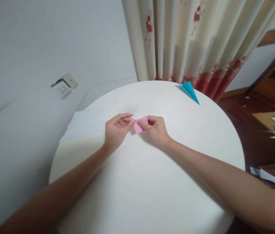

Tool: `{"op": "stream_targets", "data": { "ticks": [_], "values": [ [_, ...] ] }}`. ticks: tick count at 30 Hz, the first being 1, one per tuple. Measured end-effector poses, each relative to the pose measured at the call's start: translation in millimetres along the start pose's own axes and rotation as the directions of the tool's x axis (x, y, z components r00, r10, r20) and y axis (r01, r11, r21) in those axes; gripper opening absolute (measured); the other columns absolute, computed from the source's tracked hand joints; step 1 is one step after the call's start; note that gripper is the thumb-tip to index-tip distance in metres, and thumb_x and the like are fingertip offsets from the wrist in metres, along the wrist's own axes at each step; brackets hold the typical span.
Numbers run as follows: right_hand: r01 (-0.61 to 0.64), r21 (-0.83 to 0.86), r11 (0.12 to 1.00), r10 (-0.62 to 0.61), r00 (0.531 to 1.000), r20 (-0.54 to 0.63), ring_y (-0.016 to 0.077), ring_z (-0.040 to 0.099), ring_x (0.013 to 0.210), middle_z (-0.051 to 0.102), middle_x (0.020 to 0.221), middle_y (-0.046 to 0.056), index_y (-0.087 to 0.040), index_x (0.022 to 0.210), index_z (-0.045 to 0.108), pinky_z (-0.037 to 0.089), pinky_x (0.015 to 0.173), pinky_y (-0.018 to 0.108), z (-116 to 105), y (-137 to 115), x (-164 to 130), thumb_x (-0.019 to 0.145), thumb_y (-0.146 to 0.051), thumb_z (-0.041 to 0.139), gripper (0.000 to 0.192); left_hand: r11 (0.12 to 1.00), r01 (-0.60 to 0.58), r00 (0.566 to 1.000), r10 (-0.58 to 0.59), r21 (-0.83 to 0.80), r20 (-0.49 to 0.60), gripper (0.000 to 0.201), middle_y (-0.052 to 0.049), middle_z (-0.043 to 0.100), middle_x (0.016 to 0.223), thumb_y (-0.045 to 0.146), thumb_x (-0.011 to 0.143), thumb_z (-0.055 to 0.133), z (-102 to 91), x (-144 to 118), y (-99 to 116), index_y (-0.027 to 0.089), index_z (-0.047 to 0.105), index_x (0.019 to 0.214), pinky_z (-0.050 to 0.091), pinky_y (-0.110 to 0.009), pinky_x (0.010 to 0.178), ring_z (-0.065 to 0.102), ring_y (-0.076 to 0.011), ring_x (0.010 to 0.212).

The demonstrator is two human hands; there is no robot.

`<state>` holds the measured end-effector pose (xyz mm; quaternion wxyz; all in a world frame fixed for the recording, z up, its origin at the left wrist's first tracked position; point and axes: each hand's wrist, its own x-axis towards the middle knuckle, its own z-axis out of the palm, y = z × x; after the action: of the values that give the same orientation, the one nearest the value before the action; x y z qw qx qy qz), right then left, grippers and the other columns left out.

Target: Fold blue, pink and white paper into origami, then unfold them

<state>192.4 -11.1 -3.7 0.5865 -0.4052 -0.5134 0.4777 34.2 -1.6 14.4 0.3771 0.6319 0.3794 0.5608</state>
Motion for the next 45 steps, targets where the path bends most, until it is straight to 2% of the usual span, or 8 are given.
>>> {"op": "stream_targets", "data": {
  "ticks": [9,20,24,30,34,37,41,45],
  "values": [
    [0.021,-0.028,0.999,-0.021,1.0,0.003,0.0134,0.055,0.06,0.068,0.067,0.003,-0.015,0.073,0.074,0.041,0.057,0.026,0,2,-1,0.074,-0.042,0.076,0.027,0.988,0.155,0.987,-0.155,-0.009,0.048,0.022,-0.008,0.075,0.085,0.031,0.071,0.081,0.1,0,0,0.015,0.077,0.086,0.055,-0.028,0.072,0.068,-0.0175,0.075],
    [0.179,-0.252,0.951,-0.18,0.984,0.022,0.0144,0.058,0.066,0.068,0.07,0.003,-0.016,0.077,0.073,0.044,0.063,0.027,2,-2,-5,0.089,-0.036,0.059,0.028,0.991,0.066,0.997,-0.071,0.12,0.037,0.015,-0.005,0.072,0.075,0.03,0.076,0.075,0.7,1,5,0.016,0.075,0.076,0.048,-0.024,0.062,0.064,-0.0143,0.067],
    [0.196,-0.257,0.946,-0.215,0.975,-0.048,0.0152,0.06,0.069,0.069,0.074,0.003,-0.016,0.076,0.071,0.046,0.065,0.027,3,-5,-4,0.084,-0.029,0.065,0.016,0.99,0.061,0.997,-0.067,0.13,0.039,0.013,-0.004,0.071,0.075,0.028,0.077,0.073,0.2,0,4,0.016,0.075,0.077,0.048,-0.024,0.062,0.064,-0.0141,0.067],
    [0.255,-0.26,0.931,-0.267,0.964,-0.011,0.0145,0.058,0.069,0.066,0.072,0.002,-0.016,0.069,0.068,0.044,0.066,0.028,2,-10,-3,0.087,-0.029,0.061,0.023,0.986,0.102,0.994,-0.108,0.131,0.032,0.013,-0.005,0.072,0.075,0.029,0.075,0.074,0.8,-1,4,0.016,0.074,0.076,0.048,-0.024,0.062,0.063,-0.0142,0.067],
    [0.164,-0.252,0.954,-0.193,0.977,-0.094,0.014,0.054,0.062,0.061,0.064,0.002,-0.017,0.065,0.064,0.042,0.062,0.028,-3,-5,5,0.09,-0.045,0.058,0.038,0.981,0.19,0.981,-0.191,0.046,0.018,0.014,-0.005,0.073,0.075,0.029,0.073,0.076,2.3,-1,3,0.016,0.075,0.077,0.049,-0.025,0.064,0.063,-0.0138,0.066],
    [0.018,-0.085,0.996,-0.03,0.989,-0.148,0.0154,0.059,0.067,0.067,0.072,0.007,-0.016,0.072,0.068,0.044,0.065,0.029,-9,1,12,0.089,-0.06,0.052,0.049,0.972,0.228,0.972,-0.23,-0.049,-0.041,0.017,-0.005,0.073,0.075,0.031,0.07,0.079,1.8,1,0,0.016,0.076,0.078,0.051,-0.026,0.065,0.063,-0.0141,0.066],
    [-0.192,0.047,0.98,0.188,0.98,0.069,0.015,0.059,0.068,0.071,0.078,0.01,-0.014,0.08,0.073,0.042,0.059,0.027,-7,3,7,0.083,-0.067,0.057,0.056,0.964,0.229,0.968,-0.24,-0.132,-0.074,0.02,-0.005,0.073,0.076,0.033,0.069,0.08,0.4,2,-4,0.016,0.076,0.079,0.051,-0.027,0.067,0.062,-0.0139,0.066],
    [-0.287,0.059,0.956,0.258,0.92,0.293,0.0122,0.057,0.061,0.071,0.073,0.008,-0.012,0.076,0.073,0.039,0.057,0.026,2,1,-4,0.071,-0.052,0.078,0.041,0.947,0.276,0.959,-0.282,-0.166,-0.014,0.023,-0.004,0.07,0.071,0.037,0.073,0.077,0.2,0,-7,0.015,0.075,0.079,0.048,-0.027,0.06,0.06,-0.0134,0.061]
  ]
}}
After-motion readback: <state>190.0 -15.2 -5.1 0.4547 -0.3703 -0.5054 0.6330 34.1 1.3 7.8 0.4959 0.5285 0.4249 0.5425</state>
